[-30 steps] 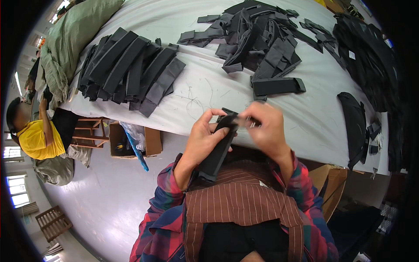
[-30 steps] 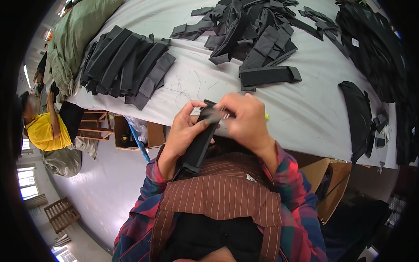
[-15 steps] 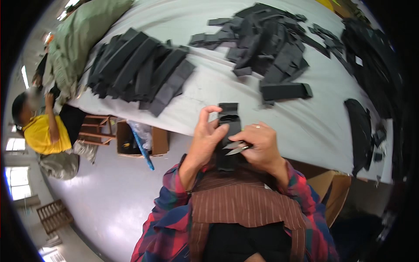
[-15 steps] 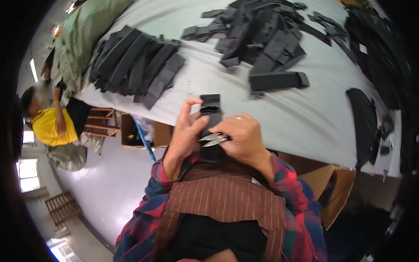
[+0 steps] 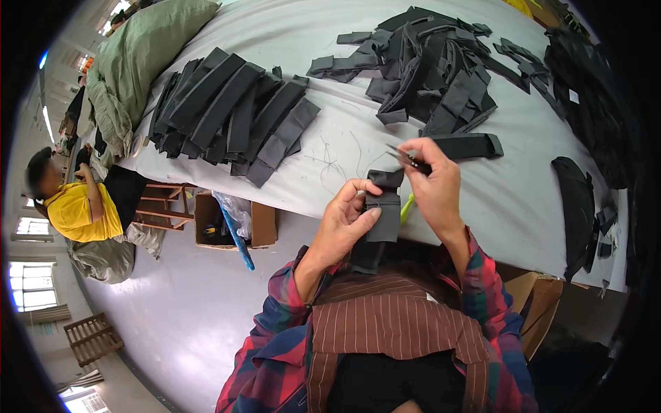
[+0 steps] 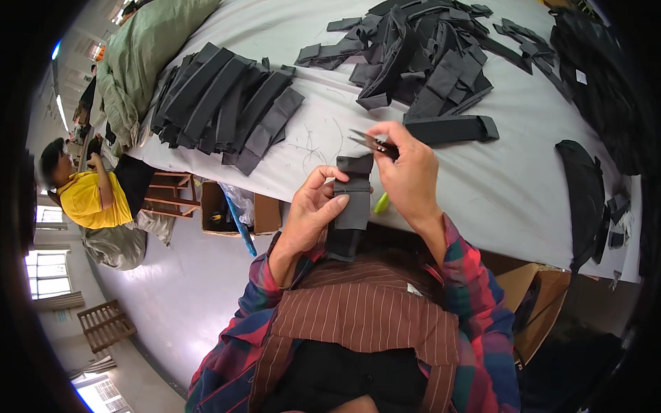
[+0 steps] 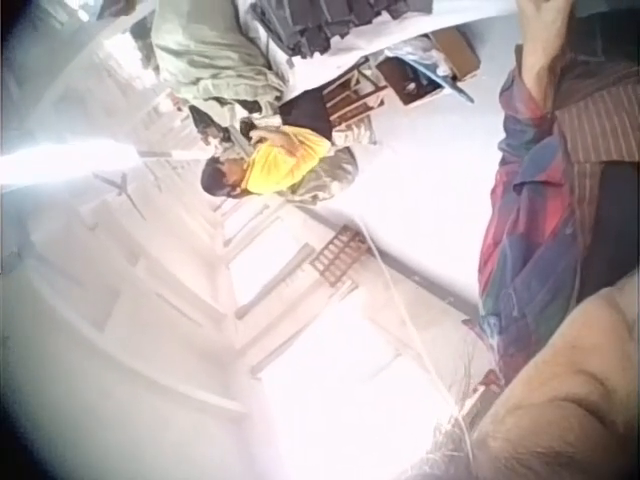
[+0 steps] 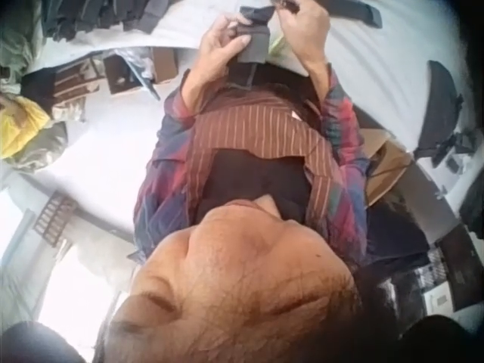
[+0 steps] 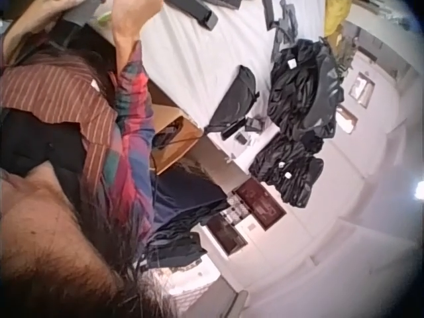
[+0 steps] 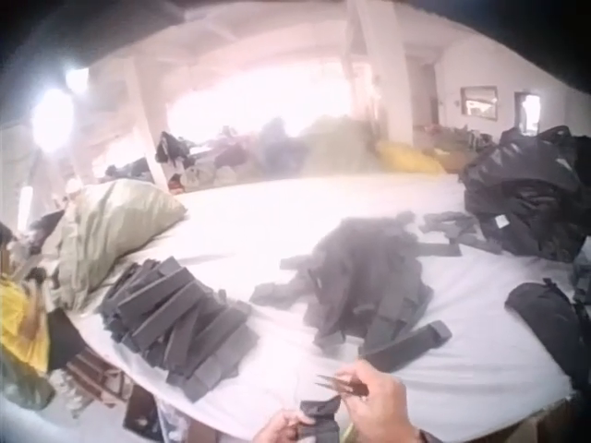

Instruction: Trimming excess threads or material from small black fabric pieces using small nippers.

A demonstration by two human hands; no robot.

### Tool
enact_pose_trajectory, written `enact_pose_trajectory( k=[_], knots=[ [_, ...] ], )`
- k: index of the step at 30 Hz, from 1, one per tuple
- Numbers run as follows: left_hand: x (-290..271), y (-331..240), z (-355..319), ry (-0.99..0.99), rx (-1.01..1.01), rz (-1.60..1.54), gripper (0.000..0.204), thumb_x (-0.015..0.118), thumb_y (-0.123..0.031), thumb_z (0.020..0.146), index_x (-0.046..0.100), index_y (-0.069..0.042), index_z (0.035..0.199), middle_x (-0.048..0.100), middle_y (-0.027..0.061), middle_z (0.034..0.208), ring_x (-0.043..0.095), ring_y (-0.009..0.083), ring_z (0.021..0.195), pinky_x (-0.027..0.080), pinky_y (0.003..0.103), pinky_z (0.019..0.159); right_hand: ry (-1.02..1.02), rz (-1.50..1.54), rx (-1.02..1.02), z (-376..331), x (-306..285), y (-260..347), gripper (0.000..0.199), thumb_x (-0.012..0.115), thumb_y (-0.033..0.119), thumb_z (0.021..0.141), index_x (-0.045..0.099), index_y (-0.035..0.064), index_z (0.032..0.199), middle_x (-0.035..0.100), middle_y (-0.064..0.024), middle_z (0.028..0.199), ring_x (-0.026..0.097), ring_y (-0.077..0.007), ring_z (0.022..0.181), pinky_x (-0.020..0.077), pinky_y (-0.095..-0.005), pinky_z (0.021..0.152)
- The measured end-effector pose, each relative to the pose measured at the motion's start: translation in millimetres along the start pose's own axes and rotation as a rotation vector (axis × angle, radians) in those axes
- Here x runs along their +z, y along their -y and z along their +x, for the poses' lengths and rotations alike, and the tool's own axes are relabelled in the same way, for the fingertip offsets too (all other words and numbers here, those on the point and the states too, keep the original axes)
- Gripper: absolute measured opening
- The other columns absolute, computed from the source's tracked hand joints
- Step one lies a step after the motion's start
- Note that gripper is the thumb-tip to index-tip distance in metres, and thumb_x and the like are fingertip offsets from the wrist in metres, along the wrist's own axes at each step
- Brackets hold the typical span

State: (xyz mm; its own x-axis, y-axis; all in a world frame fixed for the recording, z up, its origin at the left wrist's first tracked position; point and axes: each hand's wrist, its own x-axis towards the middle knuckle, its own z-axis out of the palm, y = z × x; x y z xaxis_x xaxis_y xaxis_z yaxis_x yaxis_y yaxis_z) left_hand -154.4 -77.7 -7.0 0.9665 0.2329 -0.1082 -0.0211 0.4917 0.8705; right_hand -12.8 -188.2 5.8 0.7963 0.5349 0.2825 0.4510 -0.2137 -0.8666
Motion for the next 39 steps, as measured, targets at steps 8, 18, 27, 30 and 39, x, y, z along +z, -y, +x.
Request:
enact_pose_trajectory(
  k=[8, 18, 27, 30, 39],
  knots=[
    [-4, -2, 6, -0.137, 0.084, 0.025, 0.053, 0.053, 0.003, 0.089, 0.036, 0.000, 0.139, 0.050, 0.0109, 0.127, 0.050, 0.0132, 0.112, 0.041, 0.026, 0.095, 0.079, 0.003, -0.148, -28, -25, 12, 0.023, 0.071, 0.013, 0.076, 0.066, 0.0102, 0.098, 0.062, -0.0027, 0.074, 0.056, -0.0207, 0.068, 0.0414, -0.0313, 0.063],
    [3, -4, 6, -0.095, 0.177, 0.193, 0.052, 0.052, 0.005, 0.089, 0.036, 0.001, 0.138, 0.050, 0.0103, 0.126, 0.050, 0.0125, 0.111, 0.040, 0.025, 0.093, 0.056, -0.243, -0.408, -31, -10, 15, 0.014, 0.072, 0.015, 0.073, 0.069, 0.0144, 0.086, 0.054, 0.0002, 0.065, 0.050, -0.0202, 0.060, 0.0323, -0.0336, 0.056],
    [4, -2, 4, -0.086, 0.186, 0.175, 0.052, 0.052, 0.006, 0.088, 0.036, 0.001, 0.138, 0.050, 0.0104, 0.125, 0.049, 0.0128, 0.112, 0.039, 0.026, 0.095, 0.075, -0.241, -0.400, -31, -8, 15, 0.010, 0.071, 0.018, 0.074, 0.067, 0.0157, 0.083, 0.053, 0.0002, 0.064, 0.051, -0.0201, 0.059, 0.0325, -0.0338, 0.056],
    [3, -2, 4, -0.079, 0.178, 0.181, 0.052, 0.052, 0.005, 0.088, 0.037, 0.001, 0.138, 0.050, 0.0101, 0.126, 0.049, 0.0126, 0.112, 0.039, 0.026, 0.095, 0.073, -0.223, -0.389, -31, -7, 15, 0.010, 0.071, 0.018, 0.074, 0.067, 0.0155, 0.082, 0.053, 0.0002, 0.063, 0.051, -0.0200, 0.059, 0.0323, -0.0337, 0.056],
    [2, -2, 4, -0.081, 0.196, 0.200, 0.049, 0.051, 0.005, 0.088, 0.038, 0.000, 0.135, 0.054, 0.0118, 0.121, 0.054, 0.0150, 0.109, 0.043, 0.027, 0.094, 0.039, -0.187, -0.373, -30, -8, 13, 0.009, 0.071, 0.016, 0.074, 0.067, 0.0139, 0.082, 0.059, -0.0001, 0.067, 0.053, -0.0202, 0.060, 0.0343, -0.0337, 0.057]
  ],
)
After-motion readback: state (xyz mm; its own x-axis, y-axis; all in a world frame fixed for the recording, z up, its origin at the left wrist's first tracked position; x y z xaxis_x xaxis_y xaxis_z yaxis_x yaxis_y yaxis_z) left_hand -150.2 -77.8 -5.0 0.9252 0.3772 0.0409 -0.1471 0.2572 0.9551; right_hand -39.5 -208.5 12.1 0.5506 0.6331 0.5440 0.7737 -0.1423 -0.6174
